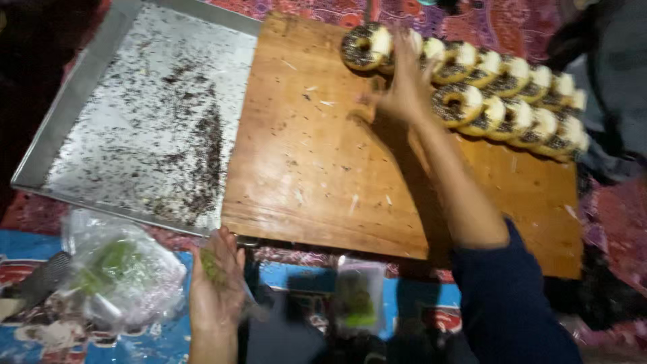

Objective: The person picks doughnuts from a wooden board and places them into small plastic bags. They seal each bag and place it into a white plastic crate. The person repeats this process for multiple doughnuts.

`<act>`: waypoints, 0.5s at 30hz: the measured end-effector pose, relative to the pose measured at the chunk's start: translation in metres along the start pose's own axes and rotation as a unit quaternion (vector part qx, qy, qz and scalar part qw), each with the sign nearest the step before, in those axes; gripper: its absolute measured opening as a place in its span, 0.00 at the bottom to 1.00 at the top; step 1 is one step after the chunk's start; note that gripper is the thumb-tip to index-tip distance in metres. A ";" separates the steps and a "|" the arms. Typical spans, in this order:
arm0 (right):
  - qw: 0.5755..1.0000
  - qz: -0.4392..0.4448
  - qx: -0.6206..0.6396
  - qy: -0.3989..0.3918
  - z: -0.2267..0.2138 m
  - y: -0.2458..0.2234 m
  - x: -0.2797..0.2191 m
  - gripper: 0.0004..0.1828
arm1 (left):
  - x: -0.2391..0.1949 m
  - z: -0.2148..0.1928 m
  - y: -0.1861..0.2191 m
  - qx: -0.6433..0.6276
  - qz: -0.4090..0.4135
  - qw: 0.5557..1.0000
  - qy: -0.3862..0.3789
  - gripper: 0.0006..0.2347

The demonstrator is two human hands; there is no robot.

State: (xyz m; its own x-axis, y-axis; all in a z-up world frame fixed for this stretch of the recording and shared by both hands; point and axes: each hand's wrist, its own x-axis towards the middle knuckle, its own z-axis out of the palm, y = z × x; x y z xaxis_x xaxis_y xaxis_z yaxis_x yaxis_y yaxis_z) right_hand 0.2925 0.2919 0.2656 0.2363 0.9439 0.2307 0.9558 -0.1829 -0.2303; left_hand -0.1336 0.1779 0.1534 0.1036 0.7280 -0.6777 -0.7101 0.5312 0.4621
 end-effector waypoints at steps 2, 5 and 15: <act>1.000 0.012 -0.025 -0.004 0.040 0.046 0.069 0.90 | 0.004 0.006 0.006 -0.022 -0.001 1.000 -0.012 0.23; 0.998 0.041 -0.017 -0.034 0.065 0.073 0.091 0.83 | 0.005 0.028 -0.015 -0.024 -0.022 0.998 -0.060 0.23; 0.871 0.015 0.491 0.004 -0.052 -0.043 -0.286 0.79 | -0.022 0.076 -0.076 -0.120 -0.107 0.971 -0.176 0.26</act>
State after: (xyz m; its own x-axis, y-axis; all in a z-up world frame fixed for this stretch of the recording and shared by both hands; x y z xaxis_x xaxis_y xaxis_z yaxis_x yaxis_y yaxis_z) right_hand 0.1928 0.0158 0.2585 0.2624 0.9403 0.2166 0.3389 0.1203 -0.9331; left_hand -0.0283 0.1546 0.1764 0.4679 0.7377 -0.4866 -0.7834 0.6011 0.1580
